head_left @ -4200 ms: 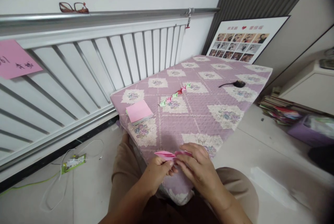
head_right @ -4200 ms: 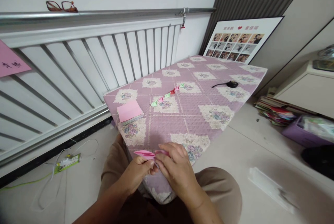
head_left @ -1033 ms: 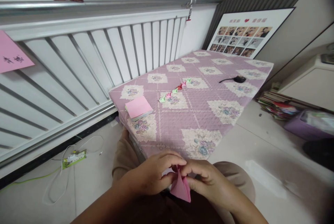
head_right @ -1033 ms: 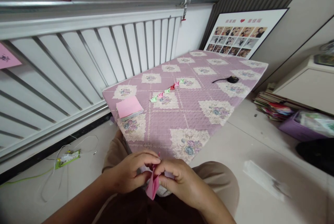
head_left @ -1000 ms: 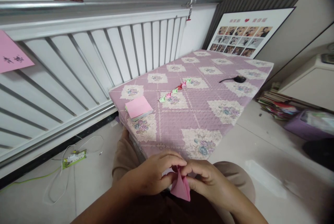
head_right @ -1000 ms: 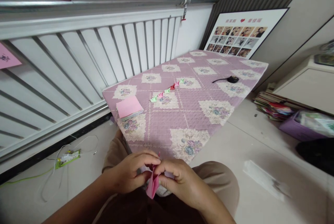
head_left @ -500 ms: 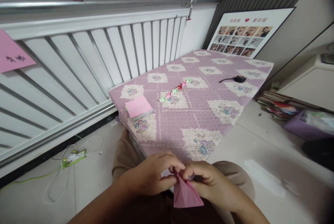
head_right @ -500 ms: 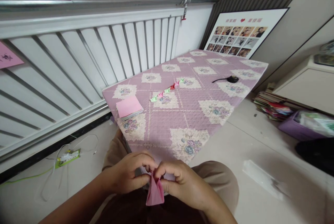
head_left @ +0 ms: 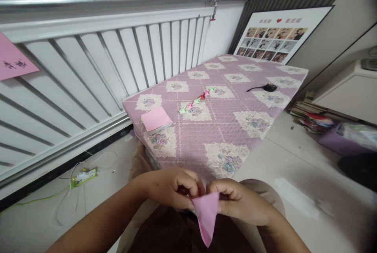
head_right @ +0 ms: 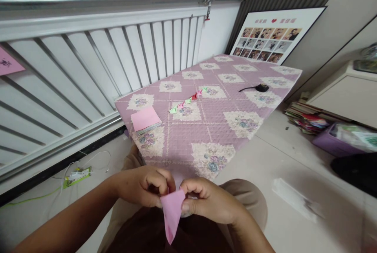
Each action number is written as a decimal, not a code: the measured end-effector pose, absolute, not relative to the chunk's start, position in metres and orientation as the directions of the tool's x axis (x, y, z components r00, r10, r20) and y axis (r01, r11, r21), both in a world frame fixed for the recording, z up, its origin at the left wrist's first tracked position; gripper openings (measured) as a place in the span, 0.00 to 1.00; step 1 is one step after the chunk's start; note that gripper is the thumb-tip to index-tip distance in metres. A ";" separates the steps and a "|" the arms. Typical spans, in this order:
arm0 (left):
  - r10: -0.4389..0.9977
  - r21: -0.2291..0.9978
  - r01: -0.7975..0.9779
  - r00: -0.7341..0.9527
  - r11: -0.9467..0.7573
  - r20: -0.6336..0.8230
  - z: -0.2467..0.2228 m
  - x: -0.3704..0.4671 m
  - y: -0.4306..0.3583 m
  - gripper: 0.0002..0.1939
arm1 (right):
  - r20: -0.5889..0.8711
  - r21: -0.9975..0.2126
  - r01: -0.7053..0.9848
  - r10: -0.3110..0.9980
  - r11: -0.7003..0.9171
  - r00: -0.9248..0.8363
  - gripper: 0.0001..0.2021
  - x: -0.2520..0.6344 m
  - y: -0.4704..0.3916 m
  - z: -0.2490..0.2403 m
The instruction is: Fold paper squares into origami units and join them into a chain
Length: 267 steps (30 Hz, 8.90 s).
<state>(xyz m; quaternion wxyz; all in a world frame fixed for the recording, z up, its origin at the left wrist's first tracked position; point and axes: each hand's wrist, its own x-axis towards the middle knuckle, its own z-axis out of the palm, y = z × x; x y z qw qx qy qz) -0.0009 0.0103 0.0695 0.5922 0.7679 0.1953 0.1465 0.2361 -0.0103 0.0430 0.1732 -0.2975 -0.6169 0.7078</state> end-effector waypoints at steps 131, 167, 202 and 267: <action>0.952 0.895 -0.345 0.216 0.282 -0.216 -0.020 0.059 -0.031 0.19 | 0.031 -0.914 0.385 0.968 0.127 -0.247 0.17 0.221 -0.025 0.020; 0.929 0.963 0.084 0.254 0.254 -0.267 -0.009 0.051 -0.035 0.16 | -0.164 -0.965 -0.222 0.981 -0.137 0.107 0.20 0.202 -0.017 0.013; 0.984 0.837 0.547 0.145 0.008 -0.104 -0.051 0.022 -0.021 0.08 | -0.169 -0.915 0.382 0.983 -0.128 -0.074 0.13 0.209 0.018 -0.056; 0.552 0.159 0.531 0.821 -0.832 0.144 -0.089 0.004 -0.009 0.33 | 0.067 -0.304 0.793 0.842 0.528 -0.535 0.39 0.202 -0.026 -0.083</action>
